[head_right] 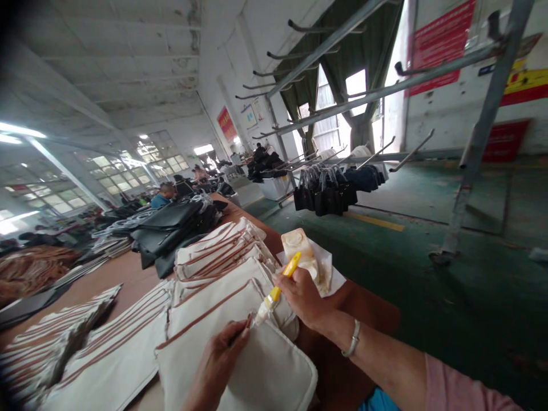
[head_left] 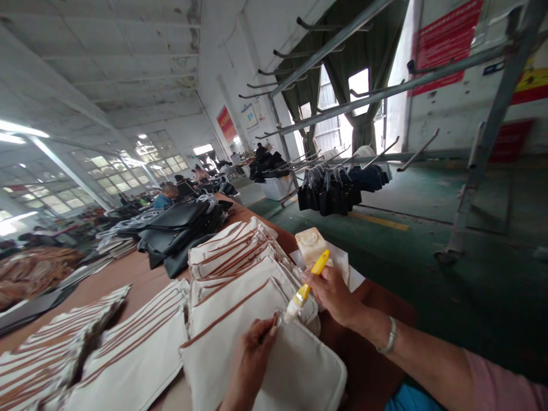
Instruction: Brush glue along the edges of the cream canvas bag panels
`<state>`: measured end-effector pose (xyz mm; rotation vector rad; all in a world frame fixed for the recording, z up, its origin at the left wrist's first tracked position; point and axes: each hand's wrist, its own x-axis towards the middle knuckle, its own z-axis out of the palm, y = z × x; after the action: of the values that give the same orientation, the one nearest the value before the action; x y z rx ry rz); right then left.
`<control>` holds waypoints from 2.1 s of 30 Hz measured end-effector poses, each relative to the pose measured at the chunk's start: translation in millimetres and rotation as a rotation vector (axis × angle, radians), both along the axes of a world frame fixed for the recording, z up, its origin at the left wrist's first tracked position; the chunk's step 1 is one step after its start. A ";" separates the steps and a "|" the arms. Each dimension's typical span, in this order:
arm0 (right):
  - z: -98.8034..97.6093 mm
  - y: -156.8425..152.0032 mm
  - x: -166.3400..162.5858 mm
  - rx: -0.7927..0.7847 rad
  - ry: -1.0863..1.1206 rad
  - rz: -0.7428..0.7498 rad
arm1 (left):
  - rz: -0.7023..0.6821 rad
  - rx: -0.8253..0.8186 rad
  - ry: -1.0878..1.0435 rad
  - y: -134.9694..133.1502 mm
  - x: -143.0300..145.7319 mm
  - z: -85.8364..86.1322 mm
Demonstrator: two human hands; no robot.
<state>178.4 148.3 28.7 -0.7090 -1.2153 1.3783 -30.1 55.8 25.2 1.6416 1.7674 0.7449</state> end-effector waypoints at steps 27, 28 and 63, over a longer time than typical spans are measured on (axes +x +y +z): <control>8.3 1.2 29.4 0.037 -0.113 -0.124 | 0.029 0.054 -0.198 -32.1 52.0 3.9; 7.2 -2.3 26.4 -0.008 -0.098 -0.063 | 0.058 0.041 -0.227 -32.7 53.3 0.9; -42.1 -28.7 63.1 -0.498 0.178 0.043 | 0.358 0.013 0.299 -110.8 -45.9 -1.9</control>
<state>241.5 119.5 -13.4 -0.8813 -0.7530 1.7641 -76.0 -55.0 23.3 1.5228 2.3137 0.6931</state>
